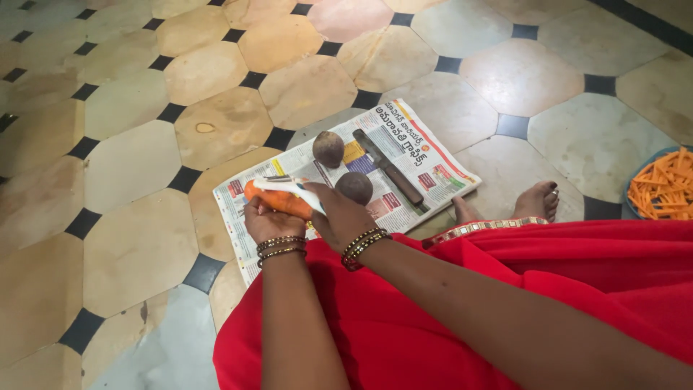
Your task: Peeling a carrot using a handheld peeler over a newspaper.
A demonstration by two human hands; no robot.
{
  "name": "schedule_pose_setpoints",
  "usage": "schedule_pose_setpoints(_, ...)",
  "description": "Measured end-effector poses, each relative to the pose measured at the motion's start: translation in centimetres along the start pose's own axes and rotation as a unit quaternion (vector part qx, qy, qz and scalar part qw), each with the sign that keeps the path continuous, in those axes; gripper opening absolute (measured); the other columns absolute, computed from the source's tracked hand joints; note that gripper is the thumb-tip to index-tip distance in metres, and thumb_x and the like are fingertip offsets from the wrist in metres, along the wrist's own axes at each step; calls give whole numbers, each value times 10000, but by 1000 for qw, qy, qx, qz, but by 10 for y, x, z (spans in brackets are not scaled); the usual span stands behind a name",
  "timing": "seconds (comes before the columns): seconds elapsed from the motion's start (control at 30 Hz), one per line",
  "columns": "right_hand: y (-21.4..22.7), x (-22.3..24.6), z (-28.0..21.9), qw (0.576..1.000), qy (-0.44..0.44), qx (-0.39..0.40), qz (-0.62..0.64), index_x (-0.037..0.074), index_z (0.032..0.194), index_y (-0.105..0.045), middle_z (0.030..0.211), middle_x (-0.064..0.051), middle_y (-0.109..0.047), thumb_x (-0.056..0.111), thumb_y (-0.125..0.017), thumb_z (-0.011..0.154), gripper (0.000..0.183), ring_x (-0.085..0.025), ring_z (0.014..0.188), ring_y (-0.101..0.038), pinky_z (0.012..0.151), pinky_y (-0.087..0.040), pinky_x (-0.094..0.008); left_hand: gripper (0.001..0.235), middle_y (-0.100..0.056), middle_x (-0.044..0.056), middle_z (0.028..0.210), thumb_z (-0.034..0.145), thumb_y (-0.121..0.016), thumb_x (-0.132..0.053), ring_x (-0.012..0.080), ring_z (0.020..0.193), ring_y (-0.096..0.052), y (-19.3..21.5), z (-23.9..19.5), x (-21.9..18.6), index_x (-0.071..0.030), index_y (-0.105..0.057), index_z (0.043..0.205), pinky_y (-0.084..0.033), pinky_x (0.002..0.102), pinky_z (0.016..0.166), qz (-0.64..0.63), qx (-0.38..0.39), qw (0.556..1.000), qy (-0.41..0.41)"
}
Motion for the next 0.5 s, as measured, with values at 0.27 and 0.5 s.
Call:
schedule_pose_setpoints(0.27,13,-7,-13,982,-133,111,-79,287,1403,-450,1234,-171,-648,274,-686,871,583,-431,1011,-671,812,-545,-549,460,-615,147,1243,944,-439,-375,342,1196,-620,14,-5,0,-79,-509,1289,-492,617,1038,-25,-74,997,-5)
schedule_pose_setpoints(0.5,37,-10,-17,972,-162,110,-129,295,1294,-529,994,-139,-727,338,-733,871,472,-379,913,-712,765,-557,-519,426,-608,119,1246,964,-490,-377,310,1143,-619,27,9,-12,-73,-546,1257,-497,591,1001,-15,-87,995,-46)
Point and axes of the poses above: each hand's wrist, its own z-axis towards the middle knuckle, its own y-axis out of the back of the hand, x = y × z, the point moved 5 cm from there along z, towards the middle knuckle
